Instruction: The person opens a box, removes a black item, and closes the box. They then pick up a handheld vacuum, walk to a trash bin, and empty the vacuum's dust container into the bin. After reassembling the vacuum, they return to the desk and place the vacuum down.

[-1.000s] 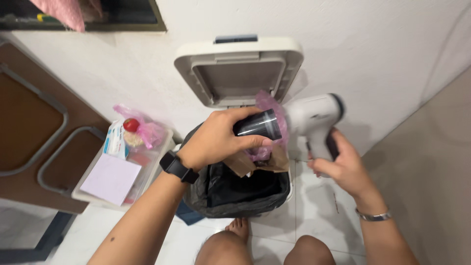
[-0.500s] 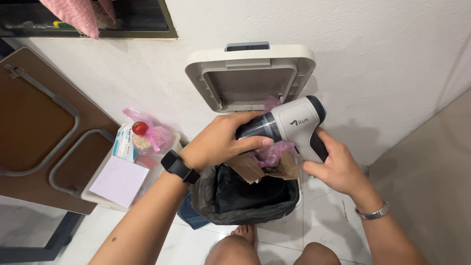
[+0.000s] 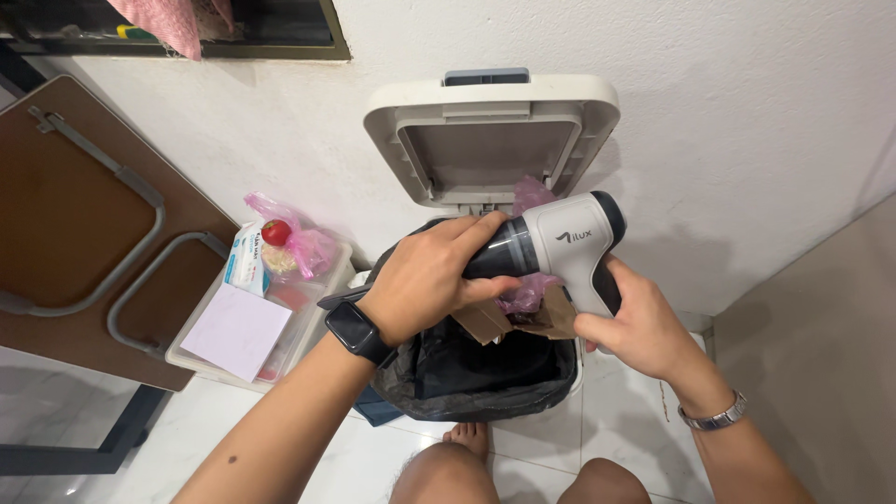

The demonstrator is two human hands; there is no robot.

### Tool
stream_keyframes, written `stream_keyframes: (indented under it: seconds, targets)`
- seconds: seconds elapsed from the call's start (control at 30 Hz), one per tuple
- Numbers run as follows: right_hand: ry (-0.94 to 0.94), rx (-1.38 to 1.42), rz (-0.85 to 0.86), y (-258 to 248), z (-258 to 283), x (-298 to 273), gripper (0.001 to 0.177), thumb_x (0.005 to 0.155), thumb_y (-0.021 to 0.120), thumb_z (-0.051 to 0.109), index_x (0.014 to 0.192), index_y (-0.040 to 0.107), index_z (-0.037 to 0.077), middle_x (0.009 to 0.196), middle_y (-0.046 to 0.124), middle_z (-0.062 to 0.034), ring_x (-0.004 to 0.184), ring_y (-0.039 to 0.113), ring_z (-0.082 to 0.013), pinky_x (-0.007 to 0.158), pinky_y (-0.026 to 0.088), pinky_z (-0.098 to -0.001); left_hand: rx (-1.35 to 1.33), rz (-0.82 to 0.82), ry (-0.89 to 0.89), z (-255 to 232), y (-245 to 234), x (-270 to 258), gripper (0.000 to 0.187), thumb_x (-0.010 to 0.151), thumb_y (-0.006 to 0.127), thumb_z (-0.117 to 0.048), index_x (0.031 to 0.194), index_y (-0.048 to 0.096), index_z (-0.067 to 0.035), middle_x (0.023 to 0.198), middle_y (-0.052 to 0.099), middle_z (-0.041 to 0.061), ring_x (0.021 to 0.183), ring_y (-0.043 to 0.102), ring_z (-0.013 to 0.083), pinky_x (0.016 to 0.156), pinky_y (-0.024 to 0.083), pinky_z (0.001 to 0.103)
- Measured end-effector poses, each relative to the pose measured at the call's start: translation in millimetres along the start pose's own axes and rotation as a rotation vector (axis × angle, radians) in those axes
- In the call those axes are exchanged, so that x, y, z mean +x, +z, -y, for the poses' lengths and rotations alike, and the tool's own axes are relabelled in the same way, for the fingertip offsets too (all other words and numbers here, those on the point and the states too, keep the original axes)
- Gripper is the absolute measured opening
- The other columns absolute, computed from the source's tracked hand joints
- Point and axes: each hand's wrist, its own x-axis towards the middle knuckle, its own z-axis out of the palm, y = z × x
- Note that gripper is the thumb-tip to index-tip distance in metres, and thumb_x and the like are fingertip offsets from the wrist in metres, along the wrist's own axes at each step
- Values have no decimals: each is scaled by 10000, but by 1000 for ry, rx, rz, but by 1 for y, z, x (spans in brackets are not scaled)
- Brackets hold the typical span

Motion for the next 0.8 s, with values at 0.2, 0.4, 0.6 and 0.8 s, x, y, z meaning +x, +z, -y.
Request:
stream_keyframes:
  seconds: [0.2,0.4,0.6,0.8]
  targets:
    - [-28,49,-1,-4,2,-6,632,656,709,64,1266,555,4,895,706,-66,555,668,-146,461,558,-333,-57,-25,55,-12,-4,4,671,813,805,-416,1324,603,-30,1148,706,166,970,704,368,797,579,438]
    - [-64,-112,-18,0,23,-11,552,720,828,231,1143,591,-33,676,681,-93,499,708,-145,449,557,-304,16,391,-356,-21,-14,27,635,655,855,-364,1173,633,-73,886,734,194,855,719,393,772,578,470]
    - [-31,-98,21,3,28,-3,263,731,777,164,871,673,-33,570,685,-73,419,650,-152,396,508,-313,89,282,-357,-32,-8,25,624,609,869,-311,1142,636,-85,866,739,181,830,712,412,731,566,501]
    - [-87,-66,42,5,9,7,180,732,745,104,818,665,-31,573,667,-74,440,646,-144,409,514,-307,86,243,-385,-27,3,16,589,665,872,-354,1129,633,-82,863,729,180,841,711,409,750,567,501]
